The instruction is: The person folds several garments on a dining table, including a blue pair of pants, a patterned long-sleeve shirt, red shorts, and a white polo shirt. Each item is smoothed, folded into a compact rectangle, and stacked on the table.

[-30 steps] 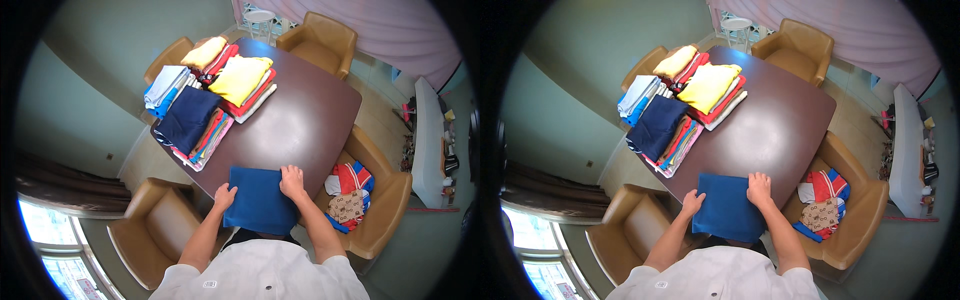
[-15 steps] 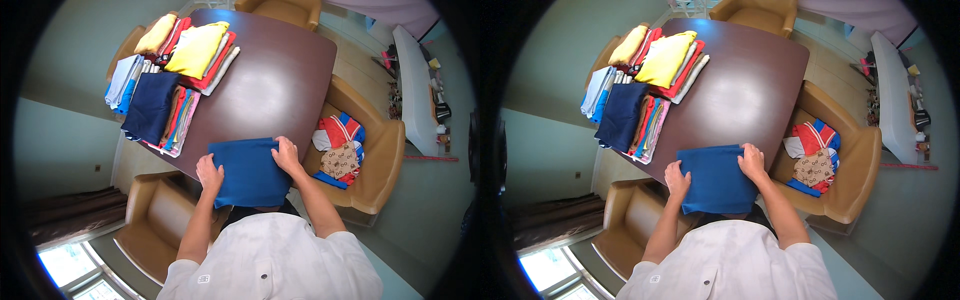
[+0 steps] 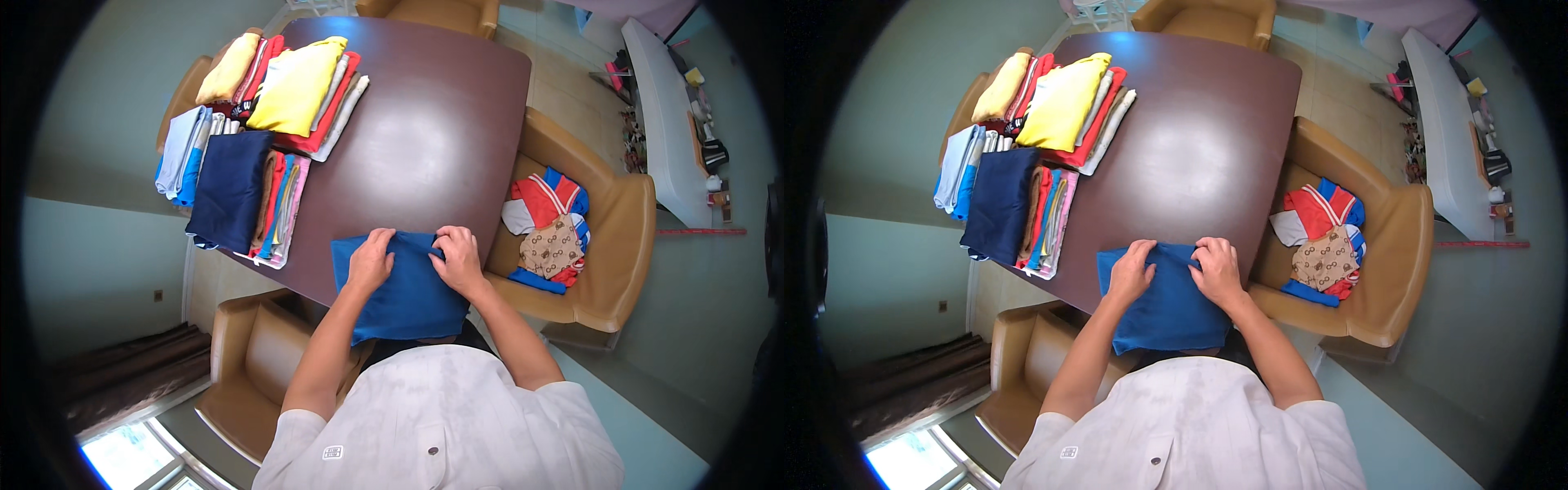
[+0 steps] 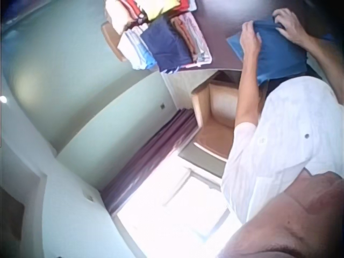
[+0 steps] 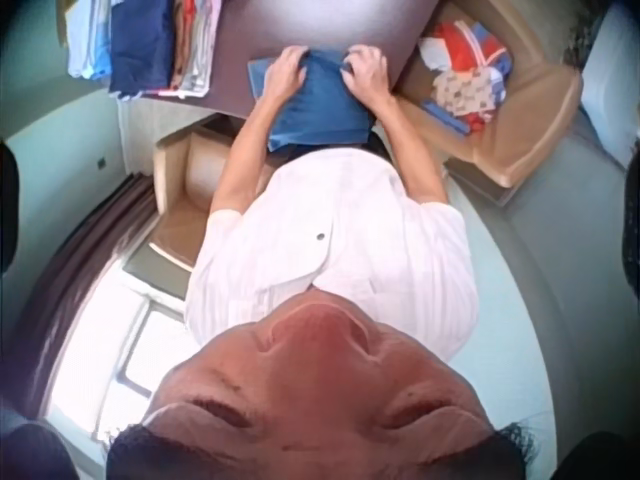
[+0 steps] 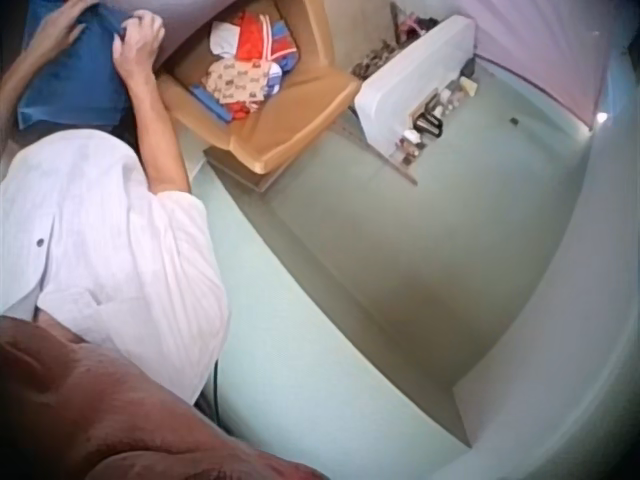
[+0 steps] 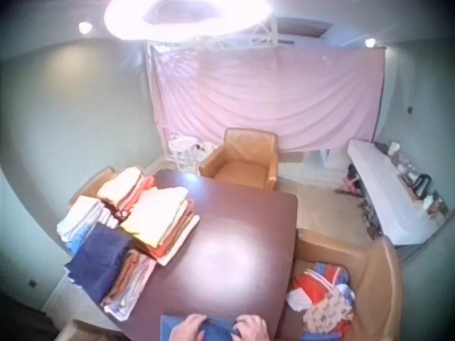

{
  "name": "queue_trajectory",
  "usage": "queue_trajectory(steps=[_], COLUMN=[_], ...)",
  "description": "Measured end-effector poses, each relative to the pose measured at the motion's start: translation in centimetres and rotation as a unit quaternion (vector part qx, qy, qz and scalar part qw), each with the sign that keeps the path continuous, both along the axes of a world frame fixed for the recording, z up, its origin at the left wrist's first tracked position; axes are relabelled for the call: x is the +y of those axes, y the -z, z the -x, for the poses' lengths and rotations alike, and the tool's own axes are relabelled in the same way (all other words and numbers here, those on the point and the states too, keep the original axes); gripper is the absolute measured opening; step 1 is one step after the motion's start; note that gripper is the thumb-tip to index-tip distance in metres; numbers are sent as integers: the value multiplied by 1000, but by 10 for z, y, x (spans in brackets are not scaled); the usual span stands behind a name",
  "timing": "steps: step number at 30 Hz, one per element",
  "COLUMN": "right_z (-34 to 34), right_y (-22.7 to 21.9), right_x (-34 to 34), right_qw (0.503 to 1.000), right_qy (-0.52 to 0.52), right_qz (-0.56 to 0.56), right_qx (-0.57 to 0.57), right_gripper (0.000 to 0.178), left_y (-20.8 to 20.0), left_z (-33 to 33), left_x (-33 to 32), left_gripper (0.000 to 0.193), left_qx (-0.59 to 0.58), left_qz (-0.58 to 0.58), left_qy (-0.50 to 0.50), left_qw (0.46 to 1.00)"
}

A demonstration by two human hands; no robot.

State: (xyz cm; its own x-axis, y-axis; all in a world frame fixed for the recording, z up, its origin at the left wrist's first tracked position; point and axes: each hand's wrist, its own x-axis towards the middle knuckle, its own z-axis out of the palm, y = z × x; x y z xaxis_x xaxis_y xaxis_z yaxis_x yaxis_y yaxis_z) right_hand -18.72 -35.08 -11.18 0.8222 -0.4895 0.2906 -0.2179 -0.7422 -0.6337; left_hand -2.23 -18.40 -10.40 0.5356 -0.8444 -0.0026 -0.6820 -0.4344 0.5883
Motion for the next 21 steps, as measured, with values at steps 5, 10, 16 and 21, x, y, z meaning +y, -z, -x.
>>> queue_trajectory(steps=[5, 10, 16, 21], right_z=[9, 9, -6, -20], right_y=[15, 27, 30, 40], right_x=[14, 12, 3, 1], right_qw=[999, 994, 977, 973], right_qy=[35, 72, 81, 117], right_qz=[-14, -86, -193, -151], right_qx=[-3, 11, 40, 128], right_gripper=[21, 17, 17, 21], left_y=[24, 24, 26, 36], left_z=[0, 0, -13, -23], left_x=[3, 2, 1, 5], left_gripper=[36, 39, 40, 28], left_qx=[-22, -4, 62, 51], left_qz=[-18, 12, 11, 19], left_qy=[27, -29, -61, -55], left_qw=[999, 999, 996, 997])
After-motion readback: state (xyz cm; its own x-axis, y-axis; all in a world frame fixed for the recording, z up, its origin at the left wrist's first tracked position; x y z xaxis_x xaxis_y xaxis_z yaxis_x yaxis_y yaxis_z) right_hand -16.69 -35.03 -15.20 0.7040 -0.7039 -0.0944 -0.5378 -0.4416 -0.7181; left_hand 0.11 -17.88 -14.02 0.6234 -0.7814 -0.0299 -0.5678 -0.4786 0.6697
